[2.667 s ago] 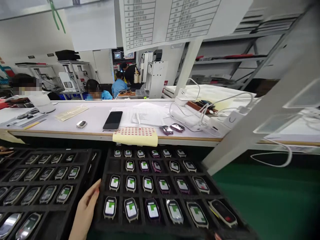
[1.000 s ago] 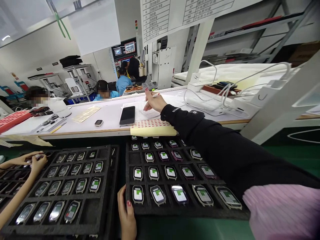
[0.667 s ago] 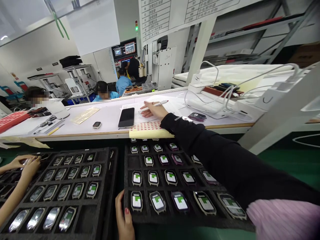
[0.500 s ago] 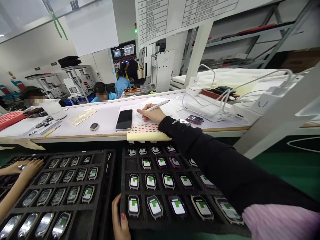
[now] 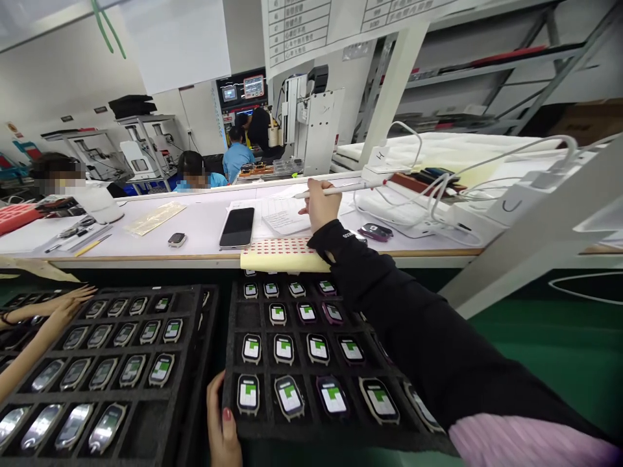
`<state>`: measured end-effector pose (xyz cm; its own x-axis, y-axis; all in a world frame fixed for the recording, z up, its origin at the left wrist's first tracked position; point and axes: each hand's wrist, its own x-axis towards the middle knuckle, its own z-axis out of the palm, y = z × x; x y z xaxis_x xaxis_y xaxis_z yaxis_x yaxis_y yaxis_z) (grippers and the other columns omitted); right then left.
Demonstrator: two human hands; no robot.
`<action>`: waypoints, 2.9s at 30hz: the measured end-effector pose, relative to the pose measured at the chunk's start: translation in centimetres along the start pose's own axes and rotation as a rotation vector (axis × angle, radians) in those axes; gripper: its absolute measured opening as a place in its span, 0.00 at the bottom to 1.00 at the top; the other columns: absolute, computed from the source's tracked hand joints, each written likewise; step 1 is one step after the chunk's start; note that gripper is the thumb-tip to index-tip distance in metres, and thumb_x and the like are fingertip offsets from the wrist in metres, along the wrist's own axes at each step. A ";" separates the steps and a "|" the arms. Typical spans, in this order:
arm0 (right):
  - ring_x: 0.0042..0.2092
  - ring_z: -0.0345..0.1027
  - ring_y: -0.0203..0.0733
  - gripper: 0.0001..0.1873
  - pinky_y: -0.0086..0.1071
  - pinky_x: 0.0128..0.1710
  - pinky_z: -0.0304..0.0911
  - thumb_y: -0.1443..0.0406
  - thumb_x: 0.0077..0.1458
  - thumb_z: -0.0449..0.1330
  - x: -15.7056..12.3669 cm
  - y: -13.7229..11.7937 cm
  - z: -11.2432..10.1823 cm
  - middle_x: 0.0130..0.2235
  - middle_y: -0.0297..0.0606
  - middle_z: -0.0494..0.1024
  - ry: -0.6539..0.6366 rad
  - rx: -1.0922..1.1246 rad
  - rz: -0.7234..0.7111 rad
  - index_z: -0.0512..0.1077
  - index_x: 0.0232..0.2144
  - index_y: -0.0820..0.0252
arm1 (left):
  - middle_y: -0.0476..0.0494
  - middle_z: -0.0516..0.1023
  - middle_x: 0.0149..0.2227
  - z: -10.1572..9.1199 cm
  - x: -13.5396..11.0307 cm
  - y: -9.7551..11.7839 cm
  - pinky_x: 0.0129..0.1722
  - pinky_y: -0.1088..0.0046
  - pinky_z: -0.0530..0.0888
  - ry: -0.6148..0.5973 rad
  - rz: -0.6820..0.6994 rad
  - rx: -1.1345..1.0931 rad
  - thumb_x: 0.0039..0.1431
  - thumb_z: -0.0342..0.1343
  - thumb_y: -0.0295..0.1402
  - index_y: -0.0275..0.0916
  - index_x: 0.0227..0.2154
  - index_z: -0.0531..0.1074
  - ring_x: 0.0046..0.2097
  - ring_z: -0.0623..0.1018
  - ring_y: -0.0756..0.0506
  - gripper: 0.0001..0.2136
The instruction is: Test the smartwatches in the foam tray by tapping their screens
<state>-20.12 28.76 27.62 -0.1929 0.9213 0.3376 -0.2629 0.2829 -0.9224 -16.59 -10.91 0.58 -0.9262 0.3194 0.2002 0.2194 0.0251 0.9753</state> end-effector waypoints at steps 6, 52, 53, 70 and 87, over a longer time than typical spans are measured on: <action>0.20 0.56 0.33 0.18 0.26 0.19 0.64 0.53 0.59 0.52 0.1 0.0 -0.2 0.19 0.28 0.61 -0.059 -0.006 -0.013 0.54 0.24 0.54 | 0.35 0.73 0.52 0.0 -0.2 0.7 0.56 0.54 0.69 0.005 -0.013 0.011 0.57 0.50 0.60 0.38 0.51 0.69 0.55 0.72 0.33 0.31; 0.25 0.52 0.38 0.17 0.33 0.29 0.55 0.68 0.43 0.57 -1.6 1.0 0.4 0.17 0.29 0.54 -0.441 -0.474 -0.202 0.51 0.14 0.54 | 0.35 0.73 0.52 0.1 -0.4 1.2 0.56 0.52 0.69 0.014 -0.023 0.046 0.59 0.48 0.60 0.39 0.52 0.69 0.56 0.72 0.33 0.31; 0.25 0.53 0.38 0.17 0.33 0.29 0.55 0.69 0.43 0.57 -1.5 1.1 0.4 0.17 0.29 0.54 -0.442 -0.466 -0.199 0.52 0.14 0.54 | 0.35 0.73 0.52 0.1 -0.4 1.2 0.56 0.52 0.69 0.010 -0.014 0.047 0.59 0.47 0.60 0.39 0.52 0.69 0.56 0.72 0.33 0.31; 0.23 0.66 0.36 0.25 0.30 0.20 0.61 0.44 0.64 0.50 -8.3 -4.2 -4.0 0.33 0.35 0.77 -0.424 -0.107 -0.177 0.67 0.47 0.57 | 0.32 0.71 0.58 0.1 -0.8 1.8 0.62 0.52 0.65 0.006 -0.054 0.070 0.61 0.46 0.60 0.37 0.55 0.68 0.61 0.69 0.33 0.33; 0.48 0.76 0.54 0.15 0.48 0.53 0.71 0.51 0.45 0.64 -22.2 9.2 -36.5 0.38 0.38 0.82 0.220 -0.166 0.249 0.72 0.32 0.50 | 0.36 0.75 0.55 0.7 -0.9 2.4 0.69 0.57 0.57 0.014 -0.057 -0.010 0.62 0.47 0.58 0.36 0.52 0.74 0.65 0.66 0.37 0.31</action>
<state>16.28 20.65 4.79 -0.0190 0.9975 0.0674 -0.0736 0.0658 -0.9951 -15.05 -10.45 2.66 -0.9412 0.3048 0.1455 0.1631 0.0330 0.9861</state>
